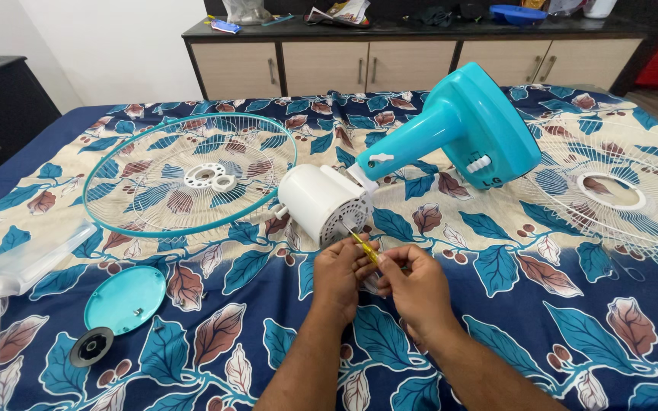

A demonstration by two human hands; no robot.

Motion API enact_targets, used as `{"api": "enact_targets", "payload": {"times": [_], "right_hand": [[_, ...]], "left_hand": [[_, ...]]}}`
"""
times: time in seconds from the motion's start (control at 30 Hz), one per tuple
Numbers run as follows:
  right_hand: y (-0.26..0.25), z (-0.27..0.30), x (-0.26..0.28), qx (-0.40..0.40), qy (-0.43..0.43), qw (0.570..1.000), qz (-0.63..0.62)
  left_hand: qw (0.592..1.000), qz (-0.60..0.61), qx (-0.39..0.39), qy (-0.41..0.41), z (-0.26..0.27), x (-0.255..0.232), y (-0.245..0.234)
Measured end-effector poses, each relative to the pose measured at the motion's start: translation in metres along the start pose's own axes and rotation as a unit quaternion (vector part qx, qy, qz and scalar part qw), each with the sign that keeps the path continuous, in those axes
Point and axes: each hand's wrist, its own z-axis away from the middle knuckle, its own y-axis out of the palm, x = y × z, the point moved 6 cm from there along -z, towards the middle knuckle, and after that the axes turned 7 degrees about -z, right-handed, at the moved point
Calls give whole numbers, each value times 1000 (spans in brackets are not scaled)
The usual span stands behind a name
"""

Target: The person uses a yellow screwdriver to loosen and remove screws from the back of a white fan motor housing. They then reposition the motor and use the screwdriver to tighten screws on the teal fan base.

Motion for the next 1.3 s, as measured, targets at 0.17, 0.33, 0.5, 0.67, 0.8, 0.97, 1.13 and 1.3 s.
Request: {"api": "enact_targets", "payload": {"times": [0.17, 0.33, 0.5, 0.67, 0.8, 0.97, 1.13, 1.3], "right_hand": [[0, 6, 15, -19, -160, 962, 222], [-1, -6, 2, 33, -118, 986, 116], [-3, -40, -2, 26, -73, 985, 157], [25, -57, 25, 45, -255, 923, 283], [51, -63, 32, 56, -284, 901, 322], [61, -61, 28, 39, -286, 908, 304], [60, -64, 29, 59, -310, 905, 286], [65, -63, 36, 55, -362, 866, 341]], "left_hand": [[997, -65, -37, 34, 0, -3, -5], [996, -72, -36, 35, -5, 3, -12], [981, -118, -49, 145, 0, -18, -27], [824, -486, -173, 234, 25, -89, -59], [656, -665, -259, 244, 49, -139, -78], [576, -731, -264, 252, 68, -138, -87], [572, -741, -262, 235, 62, -126, -95], [583, -732, -265, 231, 61, -126, -98]]}}
